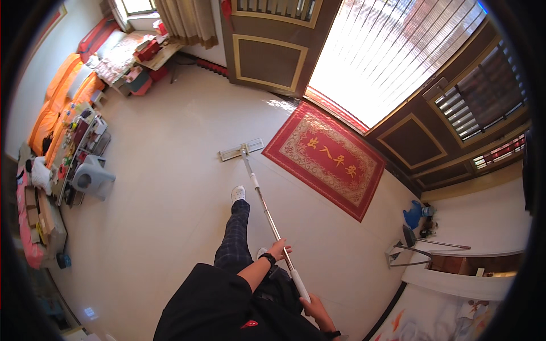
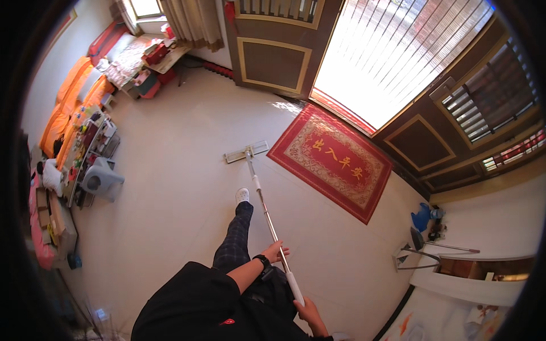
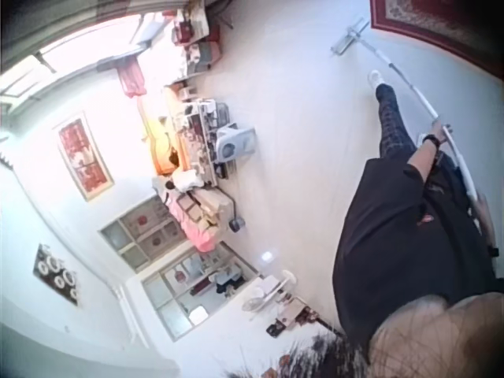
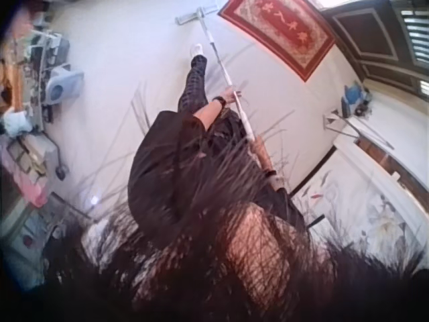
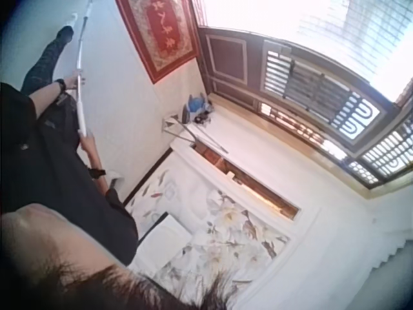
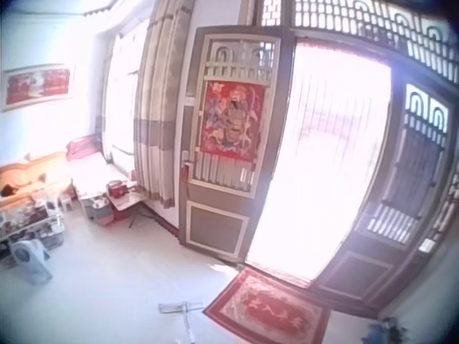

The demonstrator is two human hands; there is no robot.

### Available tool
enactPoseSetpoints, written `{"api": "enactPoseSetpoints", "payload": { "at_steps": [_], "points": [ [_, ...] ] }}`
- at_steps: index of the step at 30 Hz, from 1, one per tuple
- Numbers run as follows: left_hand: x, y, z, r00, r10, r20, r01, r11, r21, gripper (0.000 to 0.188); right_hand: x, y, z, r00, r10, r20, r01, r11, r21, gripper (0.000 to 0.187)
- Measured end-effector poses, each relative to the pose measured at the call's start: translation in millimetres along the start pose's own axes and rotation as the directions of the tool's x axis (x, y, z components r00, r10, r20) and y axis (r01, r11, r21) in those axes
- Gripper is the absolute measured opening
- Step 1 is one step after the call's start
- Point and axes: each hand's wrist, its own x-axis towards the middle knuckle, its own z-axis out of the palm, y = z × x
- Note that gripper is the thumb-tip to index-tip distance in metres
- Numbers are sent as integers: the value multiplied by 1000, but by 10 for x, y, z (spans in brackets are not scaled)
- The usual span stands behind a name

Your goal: The recorder mops the tile floor in a living room using a flat mop and a bucket.

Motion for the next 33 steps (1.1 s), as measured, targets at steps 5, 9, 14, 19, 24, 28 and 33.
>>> {"api": "enactPoseSetpoints", "payload": {
  "at_steps": [5,9,14,19,24,28,33],
  "points": [
    [125,355,562,883,33,-468,-24,999,26,37,-28,-538,-200,964,60,-258,-111,976,-186,35],
    [91,1070,732,854,30,-519,9,997,71,38,187,-1411,-203,944,91,-317,-180,948,-263,37],
    [408,2419,706,812,167,-559,-152,986,73,37,883,-2443,-136,961,1,-277,-102,932,-349,36],
    [550,3591,354,915,306,-265,-316,949,4,36,1475,-3561,211,989,89,-118,-109,977,-181,33],
    [450,4388,-291,833,544,-99,-525,834,168,31,1833,-3982,956,979,-201,25,193,883,-427,24],
    [224,4364,-524,800,553,-231,-380,766,518,36,1661,-3979,1282,974,-84,208,111,987,-120,21],
    [186,3870,-247,751,601,-273,-374,728,575,38,1384,-3651,898,959,4,282,-123,906,405,16]
  ]
}}
